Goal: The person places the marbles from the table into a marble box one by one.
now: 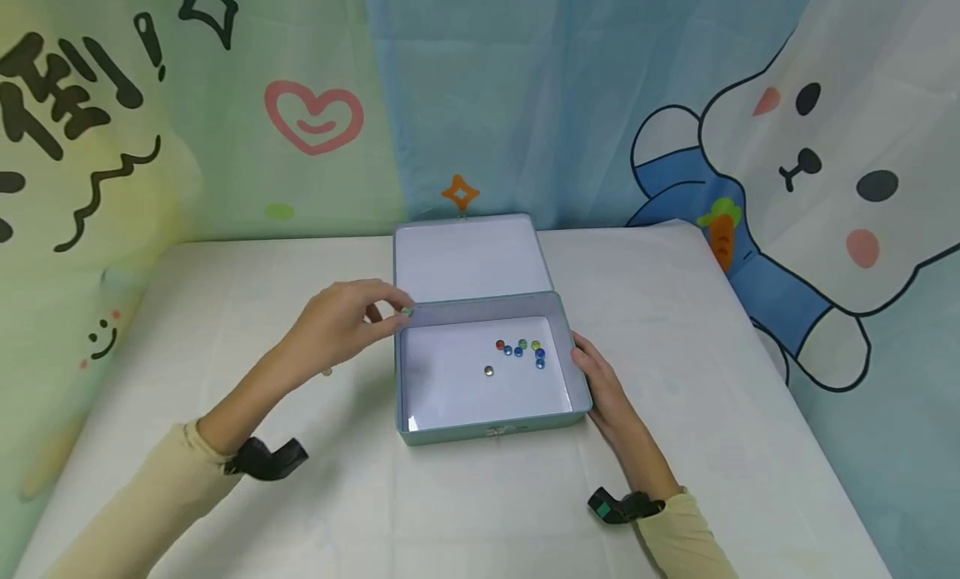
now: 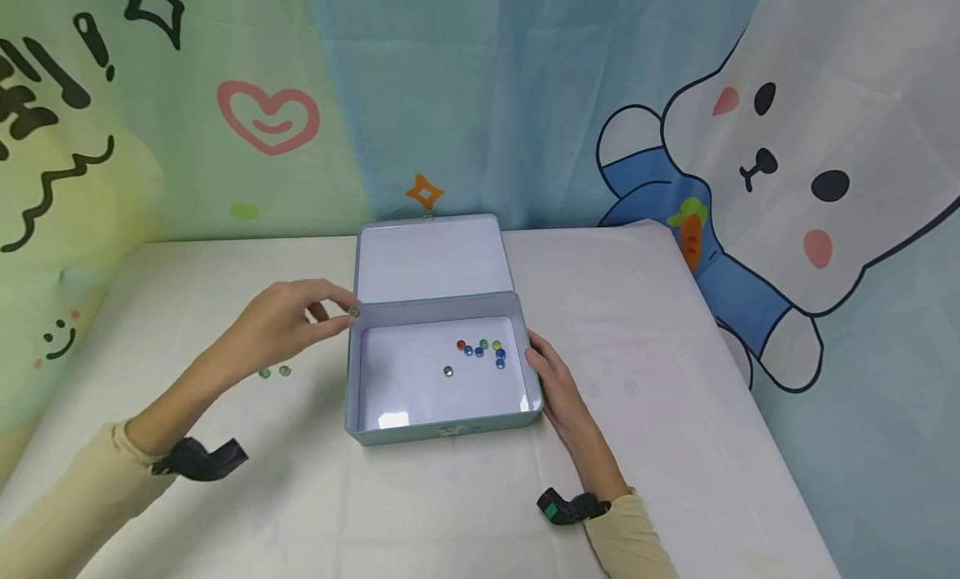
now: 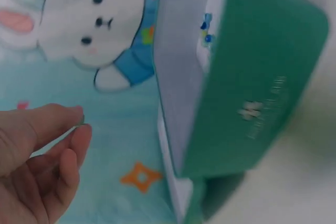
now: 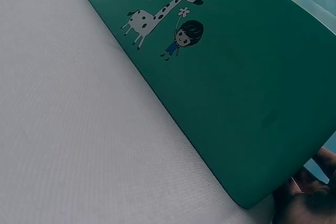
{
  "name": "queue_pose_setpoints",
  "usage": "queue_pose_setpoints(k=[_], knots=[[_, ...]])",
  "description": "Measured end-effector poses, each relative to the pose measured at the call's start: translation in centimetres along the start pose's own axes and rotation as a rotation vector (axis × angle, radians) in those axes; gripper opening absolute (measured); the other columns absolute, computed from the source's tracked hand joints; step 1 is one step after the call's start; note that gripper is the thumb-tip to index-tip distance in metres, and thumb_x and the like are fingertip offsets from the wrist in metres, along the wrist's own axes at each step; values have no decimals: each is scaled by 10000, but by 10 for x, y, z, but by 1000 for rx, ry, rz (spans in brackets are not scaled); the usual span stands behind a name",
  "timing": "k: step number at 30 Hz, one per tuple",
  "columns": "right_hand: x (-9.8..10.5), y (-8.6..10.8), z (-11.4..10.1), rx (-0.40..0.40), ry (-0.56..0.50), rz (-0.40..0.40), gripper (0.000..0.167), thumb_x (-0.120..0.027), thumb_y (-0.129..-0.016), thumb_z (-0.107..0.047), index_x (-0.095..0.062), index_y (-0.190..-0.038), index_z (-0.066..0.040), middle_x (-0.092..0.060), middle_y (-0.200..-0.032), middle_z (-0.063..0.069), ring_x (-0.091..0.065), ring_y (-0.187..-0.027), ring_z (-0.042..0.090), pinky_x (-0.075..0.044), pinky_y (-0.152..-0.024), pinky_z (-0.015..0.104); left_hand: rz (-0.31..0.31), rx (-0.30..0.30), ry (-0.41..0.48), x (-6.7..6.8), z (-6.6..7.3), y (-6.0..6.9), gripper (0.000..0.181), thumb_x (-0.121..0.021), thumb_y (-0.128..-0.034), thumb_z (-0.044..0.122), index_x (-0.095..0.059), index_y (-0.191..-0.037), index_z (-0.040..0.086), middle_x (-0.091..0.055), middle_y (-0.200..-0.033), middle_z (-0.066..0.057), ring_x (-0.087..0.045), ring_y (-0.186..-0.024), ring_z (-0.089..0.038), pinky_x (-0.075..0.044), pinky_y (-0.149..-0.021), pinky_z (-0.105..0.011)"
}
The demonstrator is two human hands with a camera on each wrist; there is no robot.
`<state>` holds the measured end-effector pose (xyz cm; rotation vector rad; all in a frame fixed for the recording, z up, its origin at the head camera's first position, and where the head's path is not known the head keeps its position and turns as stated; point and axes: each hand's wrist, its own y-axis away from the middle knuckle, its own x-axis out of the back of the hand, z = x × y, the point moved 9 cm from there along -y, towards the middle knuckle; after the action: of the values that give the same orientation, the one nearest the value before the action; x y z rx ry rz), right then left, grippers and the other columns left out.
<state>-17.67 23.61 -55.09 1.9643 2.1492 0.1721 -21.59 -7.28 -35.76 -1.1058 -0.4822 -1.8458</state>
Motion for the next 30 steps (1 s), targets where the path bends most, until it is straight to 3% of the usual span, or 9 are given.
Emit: queue_pose_setpoints(k=[3, 6, 10, 14, 18, 23, 30], knots=[[1, 0, 0, -3, -6, 4, 611, -398, -1012, -315, -194, -1543, -91, -180, -1611, 143, -163, -1479, 306, -105, -1213, 523, -99, -46, -62, -16, 19, -29, 193, -721, -870, 195, -737, -1061, 168, -744, -970, 41, -626, -732, -100, -462, -576, -243], [0, 0, -1, -4, -11, 2, 605, -398, -1012, -309, -201, -1541, -90, -205, -1601, 149, -211, -1454, 310, -162, -1193, 504, -212, -83, -150, -42, 30, -51, 185, -712, -878, 200, -737, -1057, 163, -744, -957, 48, -638, -781, -122, -457, -564, -242], [0, -1, -3, -2, -3, 2, 608, -402, -1011, -323, -209, -1539, -91, -217, -1597, 147, -232, -1438, 306, -180, -1178, 489, -342, -145, -238, -75, 44, -73, 172, -704, -887, 198, -740, -1047, 148, -739, -948, 34, -649, -857, -150, -481, -595, -262], [-1, -1, -3, -4, -12, 4, 604, -406, -1007, -311, -216, -1536, -90, -219, -1594, 148, -228, -1438, 314, -165, -1184, 509, -416, -180, -277, -101, 52, -89, 176, -703, -885, 172, -741, -1049, 121, -730, -937, 1, -636, -822, -150, -506, -658, -280], [-4, 0, -3, -1, -8, -14, 600, -398, -1010, -302, -211, -1536, -81, -203, -1598, 158, -209, -1444, 329, -149, -1187, 525, -475, -154, -312, -122, 48, -99, 181, -693, -890, 133, -732, -1065, 107, -733, -993, -22, -649, -849, -156, -530, -720, -293], [-2, 1, -3, 7, 0, -4, 599, -409, -1007, -300, -220, -1535, -88, -203, -1600, 154, -200, -1453, 327, -132, -1197, 537, -566, -125, -391, -145, 40, -102, 142, -693, -881, 106, -712, -1022, 97, -722, -1006, -39, -639, -844, -162, -542, -742, -299], [0, 1, -3, 4, -4, -4, 608, -413, -1008, -306, -212, -1537, -83, -200, -1602, 158, -203, -1451, 329, -135, -1197, 535, -621, -86, -447, -163, 26, -99, 58, -686, -875, 74, -697, -926, 100, -717, -913, -22, -571, -742, -129, -522, -704, -280]])
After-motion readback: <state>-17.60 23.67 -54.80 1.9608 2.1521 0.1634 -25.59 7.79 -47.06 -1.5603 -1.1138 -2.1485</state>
